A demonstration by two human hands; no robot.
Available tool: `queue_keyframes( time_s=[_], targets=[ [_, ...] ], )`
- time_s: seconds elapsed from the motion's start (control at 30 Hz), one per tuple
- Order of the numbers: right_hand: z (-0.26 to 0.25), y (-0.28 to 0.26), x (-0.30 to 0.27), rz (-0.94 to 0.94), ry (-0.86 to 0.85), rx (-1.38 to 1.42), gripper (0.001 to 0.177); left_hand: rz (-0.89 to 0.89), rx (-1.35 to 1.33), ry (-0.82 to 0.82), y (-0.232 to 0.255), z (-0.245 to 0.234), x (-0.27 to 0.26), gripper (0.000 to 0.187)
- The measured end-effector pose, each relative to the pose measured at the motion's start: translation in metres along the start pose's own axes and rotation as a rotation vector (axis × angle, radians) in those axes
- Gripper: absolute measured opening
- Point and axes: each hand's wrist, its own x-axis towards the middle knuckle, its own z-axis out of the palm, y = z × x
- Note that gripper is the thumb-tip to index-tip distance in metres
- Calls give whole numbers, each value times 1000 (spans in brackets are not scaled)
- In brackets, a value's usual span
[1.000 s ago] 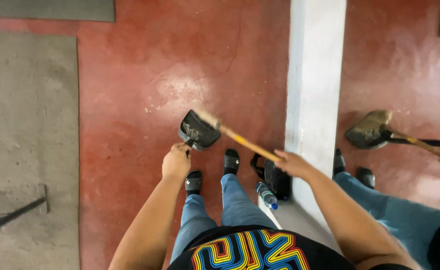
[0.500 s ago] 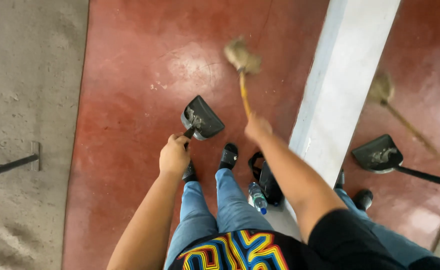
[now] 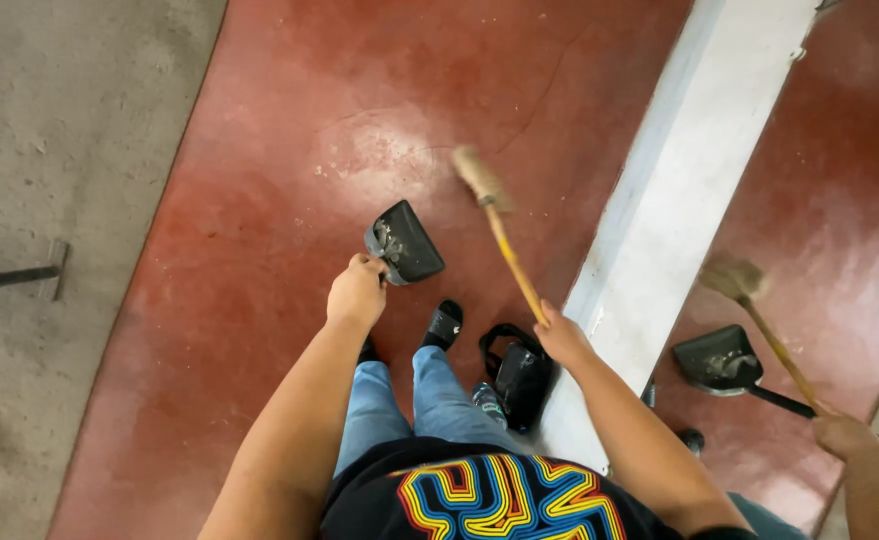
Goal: Sweeping dust and debris into a dustpan on a gym floor.
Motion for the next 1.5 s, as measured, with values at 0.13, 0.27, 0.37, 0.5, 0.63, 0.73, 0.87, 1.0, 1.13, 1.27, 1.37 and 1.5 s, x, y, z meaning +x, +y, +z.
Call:
queue_keyframes(
  time_s=[0.13,0.27,0.37,0.5,0.63,0.73,0.87,1.0,1.13,1.27,1.37,1.5],
  targets=[
    [54,-13,50,-15,36,53,66,29,29,29,-2,14,10,18],
    [98,-31,36,-158,-119,63,65,58,51,68,-18,24,7,17],
    [60,-66,-20,-72,-172,-117,68,99,71,65,-33,4,-10,20],
    [15,-64,-22,-96,-115,103,54,126,134,23,-63,-8,-3,30],
    [-41,-110,-33,-36,16,193,53,100,-110,-1,-113,-48,-9,28],
    [-64,-145,2,-59,89,216,58,62,-202,35,-171,-70,-23,22],
    [-39,-188,102,-62,155,-10,67,-46,-312,92,-250,-96,-49,24],
    [66,-231,198,51,144,-151,63,-147,-342,142,-298,-97,-48,22],
    [169,-293,152,-228,-20,-298,61,-208,-336,147,-328,-98,-34,22],
    [132,-342,60,-300,-163,-304,57,-226,-307,165,-353,-115,-29,18],
    [74,-384,4,-310,-138,-280,51,-234,-267,166,-369,-125,-24,18],
    [68,-382,132,-450,62,-410,55,-209,-252,132,-363,-143,-20,16]
  ],
)
